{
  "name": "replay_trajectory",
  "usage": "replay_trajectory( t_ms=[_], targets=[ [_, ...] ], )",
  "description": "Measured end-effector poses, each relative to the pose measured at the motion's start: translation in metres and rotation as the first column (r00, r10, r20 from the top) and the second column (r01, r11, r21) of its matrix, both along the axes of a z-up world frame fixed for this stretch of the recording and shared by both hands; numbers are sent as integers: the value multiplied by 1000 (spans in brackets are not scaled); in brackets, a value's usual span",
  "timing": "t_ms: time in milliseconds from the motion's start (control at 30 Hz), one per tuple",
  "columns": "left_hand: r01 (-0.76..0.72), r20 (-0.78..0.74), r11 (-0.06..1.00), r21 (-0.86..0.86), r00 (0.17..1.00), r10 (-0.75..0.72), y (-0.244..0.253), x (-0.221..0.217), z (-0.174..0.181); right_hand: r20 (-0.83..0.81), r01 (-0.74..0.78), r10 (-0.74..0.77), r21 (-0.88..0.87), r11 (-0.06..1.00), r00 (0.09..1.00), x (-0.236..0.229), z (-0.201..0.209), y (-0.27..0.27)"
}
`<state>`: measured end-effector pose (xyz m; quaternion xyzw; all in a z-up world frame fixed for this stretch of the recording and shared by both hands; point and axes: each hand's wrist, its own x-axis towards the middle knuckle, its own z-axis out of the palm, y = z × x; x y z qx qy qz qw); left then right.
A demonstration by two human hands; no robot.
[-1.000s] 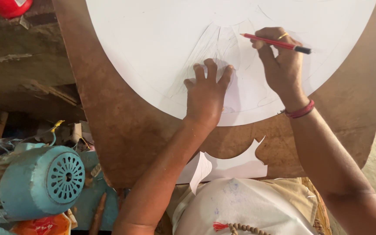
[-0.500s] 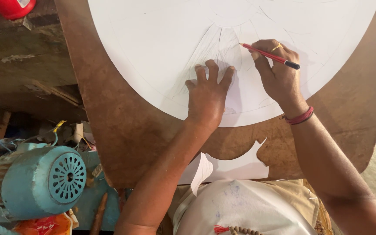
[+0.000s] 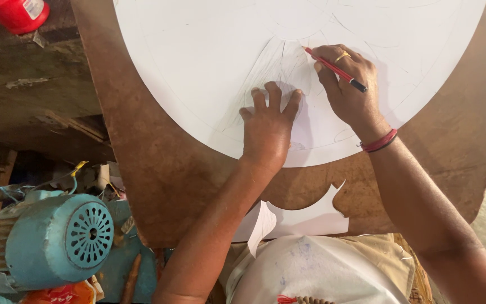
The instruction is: Tracing and sketching designs onto a large circular board using paper leaf templates and a pencil.
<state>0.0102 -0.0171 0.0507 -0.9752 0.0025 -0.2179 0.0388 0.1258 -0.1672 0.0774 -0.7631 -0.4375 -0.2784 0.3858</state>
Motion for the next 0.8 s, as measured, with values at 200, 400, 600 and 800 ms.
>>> replay_trajectory(
  t_ms=[200, 400, 600, 800],
  targets=[
    [-22, -17, 1000, 2, 1000, 22, -1, 4, -6, -45, -80, 83, 73, 994, 996, 4, -3, 1],
    [-44, 72, 998, -43, 996, 47, -1, 3, -18, -225, -241, 299, 252, 937, 927, -1, -5, 15],
    [-61, 71, 998, -36, 995, 63, -1, 2, -18, -261, -308, 340, 157, 938, 903, -2, 3, 31],
    [-46, 156, 998, -48, 986, 53, -2, 5, -33, -426, -406, 610, 478, 779, 668, 13, 3, 38]
  ],
)
